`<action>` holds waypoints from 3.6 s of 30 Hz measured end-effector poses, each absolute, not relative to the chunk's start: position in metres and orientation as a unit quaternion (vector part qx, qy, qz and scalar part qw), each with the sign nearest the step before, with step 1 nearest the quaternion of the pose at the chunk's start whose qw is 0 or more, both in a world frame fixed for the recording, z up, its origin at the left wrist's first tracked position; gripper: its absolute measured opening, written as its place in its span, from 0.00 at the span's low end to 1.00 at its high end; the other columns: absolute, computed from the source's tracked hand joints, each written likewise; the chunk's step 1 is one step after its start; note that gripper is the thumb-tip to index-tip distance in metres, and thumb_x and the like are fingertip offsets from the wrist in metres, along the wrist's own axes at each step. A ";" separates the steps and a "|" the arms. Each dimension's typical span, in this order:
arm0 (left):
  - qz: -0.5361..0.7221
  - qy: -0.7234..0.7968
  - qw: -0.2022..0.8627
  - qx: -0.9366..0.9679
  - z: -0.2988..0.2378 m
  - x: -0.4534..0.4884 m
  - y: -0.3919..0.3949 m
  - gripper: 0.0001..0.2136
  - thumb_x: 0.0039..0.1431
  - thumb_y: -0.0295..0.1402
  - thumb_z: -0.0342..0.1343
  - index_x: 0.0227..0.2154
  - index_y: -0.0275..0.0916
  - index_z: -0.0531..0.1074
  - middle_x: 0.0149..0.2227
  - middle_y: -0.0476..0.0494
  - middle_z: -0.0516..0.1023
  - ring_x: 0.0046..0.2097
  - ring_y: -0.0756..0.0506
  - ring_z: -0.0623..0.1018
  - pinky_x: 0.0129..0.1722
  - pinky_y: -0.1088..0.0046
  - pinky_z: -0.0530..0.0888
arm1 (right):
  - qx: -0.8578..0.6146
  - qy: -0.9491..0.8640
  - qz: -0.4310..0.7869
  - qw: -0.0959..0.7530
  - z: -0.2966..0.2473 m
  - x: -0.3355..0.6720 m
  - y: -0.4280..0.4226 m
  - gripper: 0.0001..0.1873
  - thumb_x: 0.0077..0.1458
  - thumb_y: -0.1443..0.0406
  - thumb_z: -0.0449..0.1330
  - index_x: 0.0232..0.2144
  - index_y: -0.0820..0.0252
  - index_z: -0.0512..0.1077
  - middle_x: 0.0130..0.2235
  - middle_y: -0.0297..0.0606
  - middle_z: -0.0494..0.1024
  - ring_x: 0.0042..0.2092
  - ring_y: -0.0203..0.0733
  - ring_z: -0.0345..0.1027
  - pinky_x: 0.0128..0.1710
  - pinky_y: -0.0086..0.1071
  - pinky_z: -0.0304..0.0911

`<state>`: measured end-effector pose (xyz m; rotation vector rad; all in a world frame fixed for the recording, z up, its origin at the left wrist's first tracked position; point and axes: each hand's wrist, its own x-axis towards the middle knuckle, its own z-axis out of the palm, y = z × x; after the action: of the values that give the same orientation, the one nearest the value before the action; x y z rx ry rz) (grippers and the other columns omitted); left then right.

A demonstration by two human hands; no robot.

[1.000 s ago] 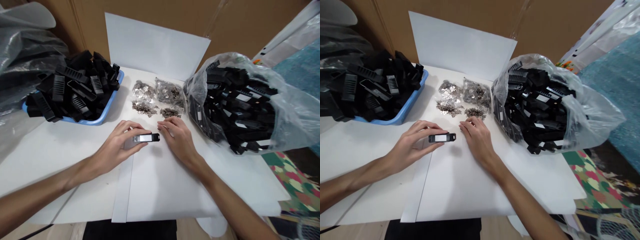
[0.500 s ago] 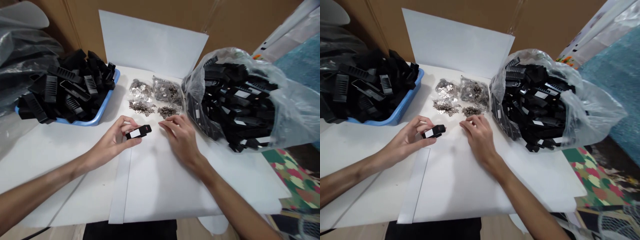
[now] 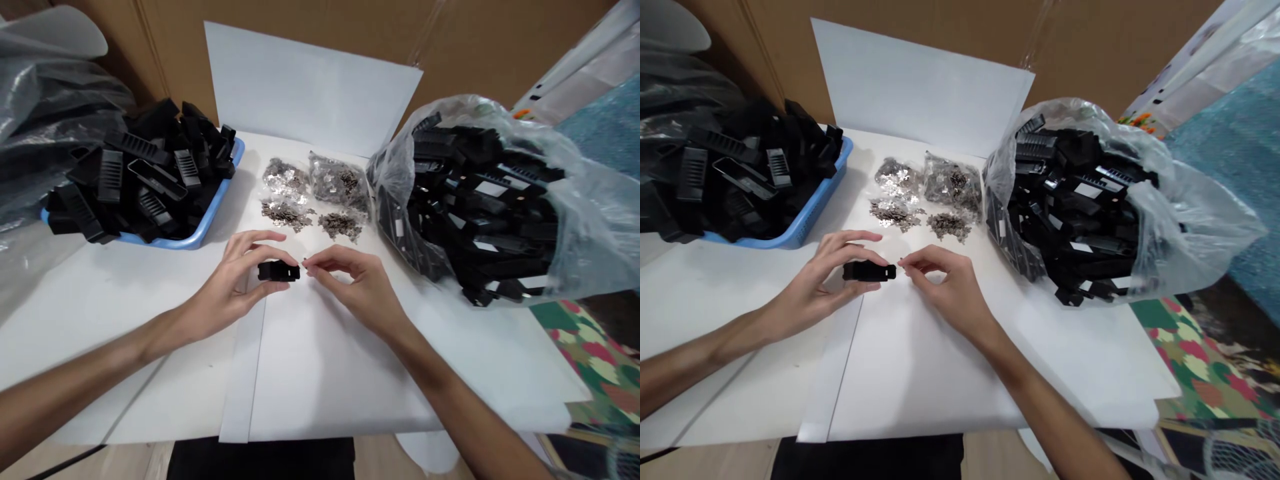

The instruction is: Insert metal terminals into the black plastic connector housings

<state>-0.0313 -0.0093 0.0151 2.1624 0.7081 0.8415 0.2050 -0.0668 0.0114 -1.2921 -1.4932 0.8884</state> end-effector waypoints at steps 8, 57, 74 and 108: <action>0.329 0.255 0.410 0.811 0.007 -0.030 -0.014 0.15 0.68 0.25 0.62 0.54 0.44 0.79 0.51 0.45 0.85 0.51 0.45 0.85 0.48 0.72 0.85 | -0.551 -0.566 0.394 0.469 0.018 0.204 -0.070 0.05 0.57 0.62 0.71 0.34 0.57 0.84 0.35 0.36 0.86 0.37 0.40 0.81 0.40 0.34 0.78; 0.361 0.217 0.247 0.873 0.011 -0.030 -0.025 0.15 0.69 0.25 0.61 0.55 0.45 0.79 0.49 0.42 0.80 0.48 0.46 0.83 0.47 0.71 0.83 | -0.469 -0.582 0.515 0.420 0.016 0.208 -0.063 0.13 0.55 0.52 0.75 0.38 0.51 0.87 0.41 0.38 0.84 0.41 0.41 0.79 0.31 0.30 0.79; 0.315 0.346 0.468 0.750 0.018 -0.027 -0.011 0.11 0.71 0.40 0.61 0.40 0.41 0.85 0.30 0.46 0.81 0.33 0.48 0.80 0.25 0.76 0.70 | -0.457 -0.768 0.136 0.427 -0.013 0.181 -0.079 0.19 0.75 0.67 0.54 0.63 0.56 0.73 0.50 0.45 0.83 0.51 0.46 0.80 0.54 0.42 0.80; 0.237 0.298 0.563 0.733 0.027 -0.030 -0.003 0.14 0.74 0.43 0.55 0.47 0.41 0.81 0.48 0.41 0.83 0.40 0.48 0.81 0.38 0.76 0.78 | -0.634 -0.672 0.135 0.359 -0.013 0.256 -0.030 0.05 0.64 0.64 0.62 0.35 0.57 0.77 0.39 0.39 0.79 0.35 0.42 0.72 0.42 0.39 0.67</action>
<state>-0.0301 -0.0031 0.0266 1.7264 0.7007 0.5579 0.2561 -0.0301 -0.0127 -1.6361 -1.7324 0.3475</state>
